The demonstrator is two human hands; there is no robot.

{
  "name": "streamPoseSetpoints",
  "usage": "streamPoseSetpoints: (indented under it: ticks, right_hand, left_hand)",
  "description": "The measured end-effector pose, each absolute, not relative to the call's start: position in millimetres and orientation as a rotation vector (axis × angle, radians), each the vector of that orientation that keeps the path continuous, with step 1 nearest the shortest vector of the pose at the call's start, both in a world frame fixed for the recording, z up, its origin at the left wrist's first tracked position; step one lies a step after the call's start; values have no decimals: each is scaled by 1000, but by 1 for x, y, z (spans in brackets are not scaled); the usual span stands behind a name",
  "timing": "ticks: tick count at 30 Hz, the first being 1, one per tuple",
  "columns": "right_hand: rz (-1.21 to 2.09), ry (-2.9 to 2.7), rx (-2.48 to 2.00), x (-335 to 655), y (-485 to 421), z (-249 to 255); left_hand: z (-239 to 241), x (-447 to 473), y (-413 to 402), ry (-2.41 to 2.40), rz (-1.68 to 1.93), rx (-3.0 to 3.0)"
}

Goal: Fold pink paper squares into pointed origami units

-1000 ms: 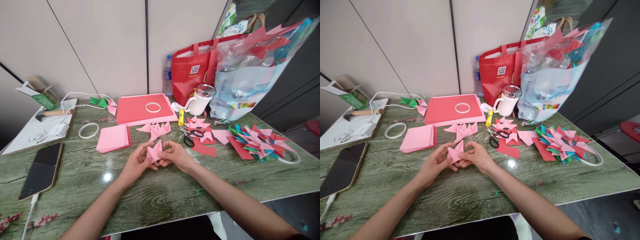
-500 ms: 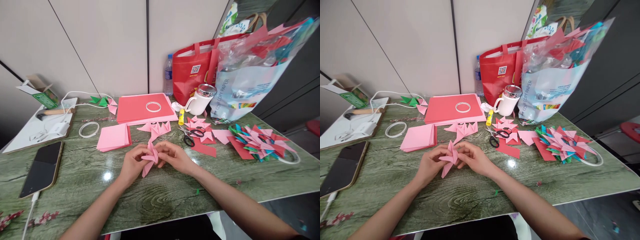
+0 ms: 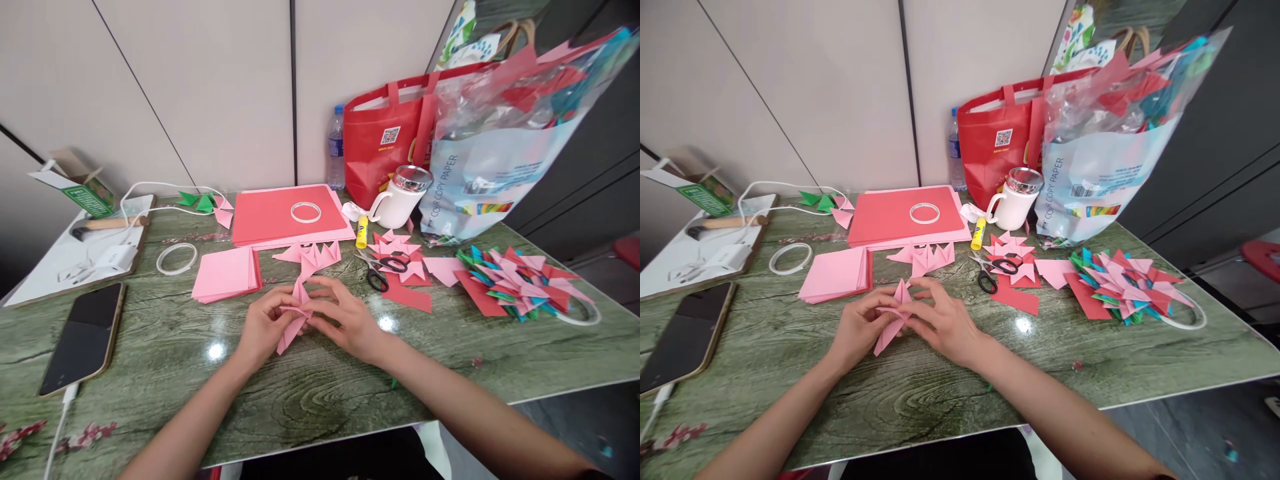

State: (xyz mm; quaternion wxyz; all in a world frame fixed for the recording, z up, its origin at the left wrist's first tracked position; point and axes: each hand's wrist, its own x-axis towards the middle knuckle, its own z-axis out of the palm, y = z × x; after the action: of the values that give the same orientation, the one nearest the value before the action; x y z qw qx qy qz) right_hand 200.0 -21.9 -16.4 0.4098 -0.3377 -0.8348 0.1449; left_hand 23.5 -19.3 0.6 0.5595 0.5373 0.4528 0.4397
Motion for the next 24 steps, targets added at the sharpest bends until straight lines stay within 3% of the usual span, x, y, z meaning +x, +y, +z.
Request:
streamPoseSetpoints:
  ticks: [24]
  right_hand:
    - [265, -1940, -742, 197, -27, -15]
  left_hand:
    - [0, 32, -27, 996, 957, 1038]
